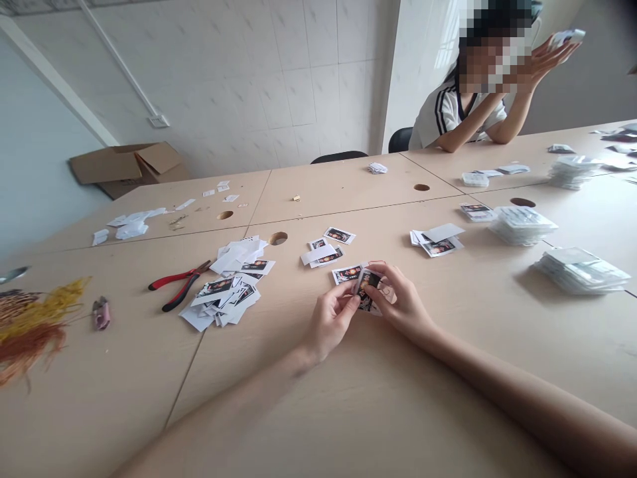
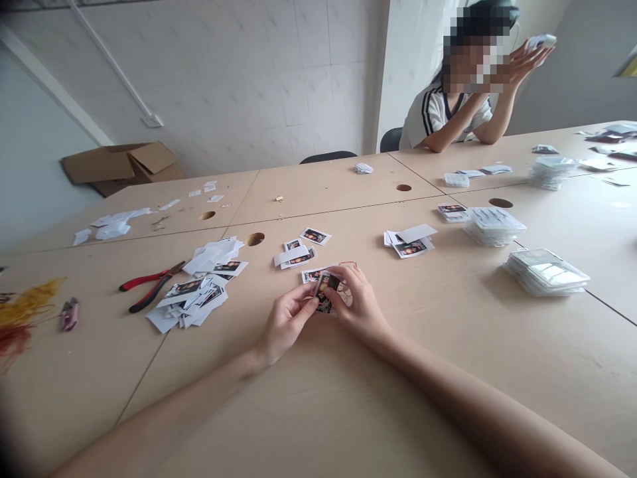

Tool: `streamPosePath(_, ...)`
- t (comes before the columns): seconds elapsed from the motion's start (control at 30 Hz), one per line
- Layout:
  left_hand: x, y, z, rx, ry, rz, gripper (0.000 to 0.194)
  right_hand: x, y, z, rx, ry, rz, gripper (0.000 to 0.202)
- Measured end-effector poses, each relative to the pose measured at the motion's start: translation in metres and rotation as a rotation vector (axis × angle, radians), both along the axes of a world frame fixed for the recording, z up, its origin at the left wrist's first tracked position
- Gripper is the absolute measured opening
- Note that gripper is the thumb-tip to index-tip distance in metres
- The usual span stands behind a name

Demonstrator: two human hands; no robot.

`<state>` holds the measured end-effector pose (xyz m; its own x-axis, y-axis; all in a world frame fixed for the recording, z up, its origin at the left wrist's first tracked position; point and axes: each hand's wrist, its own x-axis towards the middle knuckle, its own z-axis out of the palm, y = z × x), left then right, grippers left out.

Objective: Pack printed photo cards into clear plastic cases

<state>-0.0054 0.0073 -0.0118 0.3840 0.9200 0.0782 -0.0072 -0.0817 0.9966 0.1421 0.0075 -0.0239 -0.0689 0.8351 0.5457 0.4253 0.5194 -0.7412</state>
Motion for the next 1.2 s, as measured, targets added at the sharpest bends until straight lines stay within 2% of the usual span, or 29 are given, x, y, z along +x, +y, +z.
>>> streamPosePath(0.3, 0.0007, -0.0002, 0.0015, 0.003, -0.01, 0.02, 0.029, -0.0025, -0.0019, 0.002, 0.031, -0.059, 0.001, 0.016)
streamPosePath(0.6, -0.0006, 0.0008, 0.0008, 0.068, 0.105, 0.126, 0.025, -0.0038, -0.0017, -0.003, 0.114, -0.118, 0.041, 0.024)
streamPosePath(1.0, -0.001, 0.0006, 0.0044, 0.126, 0.14, 0.123, 0.029, -0.0036, -0.0046, 0.0002, 0.214, -0.244, 0.132, 0.025)
streamPosePath(1.2, -0.0005, 0.0007, 0.0061, 0.123, 0.121, 0.085, 0.026, -0.0024, -0.0037, -0.0018, 0.203, -0.235, 0.15, 0.028)
